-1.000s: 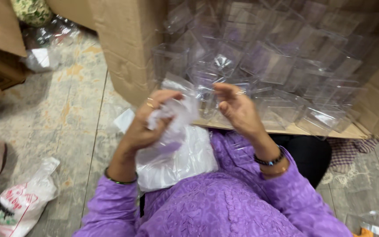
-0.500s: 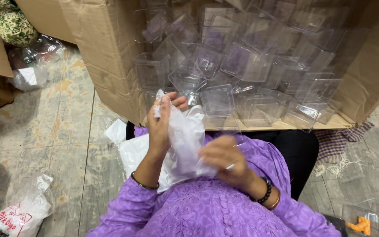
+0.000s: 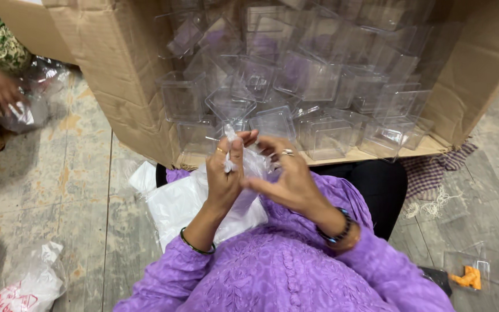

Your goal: The person sits on the floor in front of a large cardboard box filled with clear plastic boxes. They place the boxes one at a time into thin plastic bags, gather and twist the bag closed, and set finished bags aside on the floor.

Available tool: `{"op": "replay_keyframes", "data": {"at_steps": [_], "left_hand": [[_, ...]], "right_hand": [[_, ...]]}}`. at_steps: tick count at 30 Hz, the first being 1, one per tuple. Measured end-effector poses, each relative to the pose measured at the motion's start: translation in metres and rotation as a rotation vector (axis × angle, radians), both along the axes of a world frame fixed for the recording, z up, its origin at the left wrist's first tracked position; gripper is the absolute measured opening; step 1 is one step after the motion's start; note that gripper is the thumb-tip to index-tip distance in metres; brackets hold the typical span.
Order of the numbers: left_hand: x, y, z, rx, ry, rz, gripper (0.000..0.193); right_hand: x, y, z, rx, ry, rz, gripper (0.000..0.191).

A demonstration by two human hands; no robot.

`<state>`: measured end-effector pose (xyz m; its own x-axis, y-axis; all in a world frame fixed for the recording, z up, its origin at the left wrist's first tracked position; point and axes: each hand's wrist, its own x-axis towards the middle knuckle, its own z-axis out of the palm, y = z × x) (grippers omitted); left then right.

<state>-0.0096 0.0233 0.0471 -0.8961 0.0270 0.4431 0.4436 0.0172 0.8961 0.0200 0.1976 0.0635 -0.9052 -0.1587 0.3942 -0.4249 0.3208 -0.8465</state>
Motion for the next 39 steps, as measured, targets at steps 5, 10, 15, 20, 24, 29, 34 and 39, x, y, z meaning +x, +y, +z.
{"op": "replay_keyframes", "data": {"at_steps": [5,10,15,20,24,29,34,39], "left_hand": [[0.005,-0.023,-0.012,-0.199,-0.214,0.155,0.038],[0.002,-0.031,-0.032,0.104,-0.452,-0.232,0.024],[-0.007,-0.006,-0.039,0.380,-0.562,-0.211,0.012],[-0.007,-0.001,-0.038,0.575,-0.587,-0.187,0.016],[-0.007,-0.011,-0.040,0.581,-0.685,-0.407,0.031],[-0.003,-0.005,-0.034,0.567,-0.742,-0.422,0.026],[0.000,0.003,-0.023,0.608,-0.765,-0.453,0.029],[-0.001,-0.002,-0.035,0.579,-0.738,-0.411,0.028]], "right_hand": [[-0.028,-0.008,-0.032,-0.613,-0.407,-0.025,0.023],[-0.025,-0.007,-0.062,-0.803,-0.471,0.007,0.028],[-0.020,-0.005,-0.056,-0.685,-0.421,0.099,0.029],[-0.011,0.006,-0.047,-0.401,-0.565,0.299,0.048],[0.000,0.010,-0.058,-0.462,-0.649,0.236,0.037],[0.001,0.024,-0.076,-0.522,-0.486,0.006,0.020],[-0.006,0.028,-0.085,-0.890,-0.553,-0.049,0.029],[-0.007,0.028,-0.073,-0.831,-0.499,0.087,0.021]]}}
